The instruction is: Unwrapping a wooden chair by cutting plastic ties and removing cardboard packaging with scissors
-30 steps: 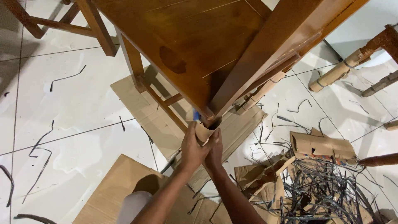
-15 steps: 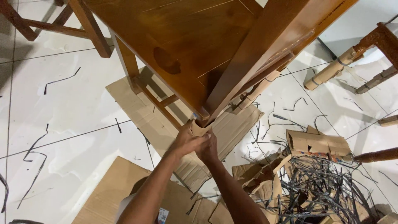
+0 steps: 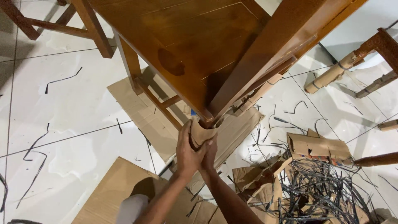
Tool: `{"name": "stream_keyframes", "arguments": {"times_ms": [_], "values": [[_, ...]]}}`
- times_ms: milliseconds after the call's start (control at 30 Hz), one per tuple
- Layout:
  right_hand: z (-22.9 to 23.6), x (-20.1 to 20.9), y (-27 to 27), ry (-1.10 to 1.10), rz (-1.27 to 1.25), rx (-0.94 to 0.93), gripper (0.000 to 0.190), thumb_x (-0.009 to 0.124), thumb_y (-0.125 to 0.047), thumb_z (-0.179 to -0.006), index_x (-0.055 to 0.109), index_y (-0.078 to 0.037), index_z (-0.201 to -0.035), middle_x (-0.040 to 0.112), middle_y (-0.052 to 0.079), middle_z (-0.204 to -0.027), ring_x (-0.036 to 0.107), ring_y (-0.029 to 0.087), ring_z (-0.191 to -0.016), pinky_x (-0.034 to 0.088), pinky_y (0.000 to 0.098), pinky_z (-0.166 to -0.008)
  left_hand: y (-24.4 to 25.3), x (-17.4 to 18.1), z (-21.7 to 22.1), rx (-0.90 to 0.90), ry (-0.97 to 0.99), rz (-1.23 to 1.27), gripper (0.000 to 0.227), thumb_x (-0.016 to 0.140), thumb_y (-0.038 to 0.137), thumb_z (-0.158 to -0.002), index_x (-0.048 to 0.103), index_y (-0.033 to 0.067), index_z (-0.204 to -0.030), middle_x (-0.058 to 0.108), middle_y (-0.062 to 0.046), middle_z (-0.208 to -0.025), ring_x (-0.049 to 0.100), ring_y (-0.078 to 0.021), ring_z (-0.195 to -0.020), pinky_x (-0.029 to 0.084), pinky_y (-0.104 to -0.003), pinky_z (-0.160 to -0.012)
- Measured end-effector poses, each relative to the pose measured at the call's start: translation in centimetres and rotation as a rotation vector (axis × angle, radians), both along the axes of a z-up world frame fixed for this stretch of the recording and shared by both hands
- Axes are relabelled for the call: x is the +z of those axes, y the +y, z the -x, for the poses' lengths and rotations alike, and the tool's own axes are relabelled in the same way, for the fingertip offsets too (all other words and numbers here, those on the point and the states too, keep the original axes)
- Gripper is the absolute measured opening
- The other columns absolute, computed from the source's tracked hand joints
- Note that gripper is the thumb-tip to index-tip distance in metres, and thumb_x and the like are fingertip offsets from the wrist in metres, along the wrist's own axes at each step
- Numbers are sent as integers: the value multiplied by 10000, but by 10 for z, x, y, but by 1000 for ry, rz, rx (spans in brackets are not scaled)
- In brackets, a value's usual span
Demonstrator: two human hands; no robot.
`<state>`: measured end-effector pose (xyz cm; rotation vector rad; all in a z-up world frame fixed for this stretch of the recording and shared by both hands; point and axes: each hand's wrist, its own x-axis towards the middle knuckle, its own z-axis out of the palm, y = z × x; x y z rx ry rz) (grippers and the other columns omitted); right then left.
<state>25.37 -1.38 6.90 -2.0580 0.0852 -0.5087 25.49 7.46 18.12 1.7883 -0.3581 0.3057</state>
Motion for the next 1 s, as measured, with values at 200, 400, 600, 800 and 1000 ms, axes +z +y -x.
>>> {"name": "stream_keyframes", "arguments": {"times_ms": [200,400,600,800,1000], "values": [[-17,2,-12,-39,-44,54,672,748,-149,-824,510,-94,-1450,671,146,-1308,629,387,-1210,527,552,-982,5,-2,-16,-104,54,113,761,863,268,-845,516,20,-1476,581,-236,-1418,545,-477,-1316,478,-633,-1065],[-16,2,-40,-79,-83,112,646,748,-100,-816,547,-108,-1429,710,121,-1270,679,360,-1172,542,526,-969,21,-28,-32,-252,90,150,863,910,297,-784,509,7,-1491,575,-263,-1430,543,-501,-1319,473,-628,-1030],[-13,1,-48,-92,-228,237,582,646,43,-870,541,22,-1442,698,245,-1271,642,362,-1192,500,605,-995,3,-37,-42,-265,275,-2,825,888,386,-774,530,125,-1470,666,-245,-1316,608,-526,-1208,510,-671,-996],[-16,-4,-35,-81,-283,257,635,700,7,-840,528,24,-1450,691,246,-1284,635,370,-1205,491,601,-1014,1,-41,-61,-423,378,97,413,793,117,-772,728,157,-1179,780,-143,-1140,704,-372,-1124,553,-560,-931],[-15,-8,-25,-73,-337,268,694,754,-29,-809,516,26,-1459,683,246,-1298,629,378,-1218,482,597,-1033,-6,-47,-63,-525,355,220,416,710,13,-775,729,101,-1181,773,-153,-1173,673,-275,-1115,531,-542,-955]]}}
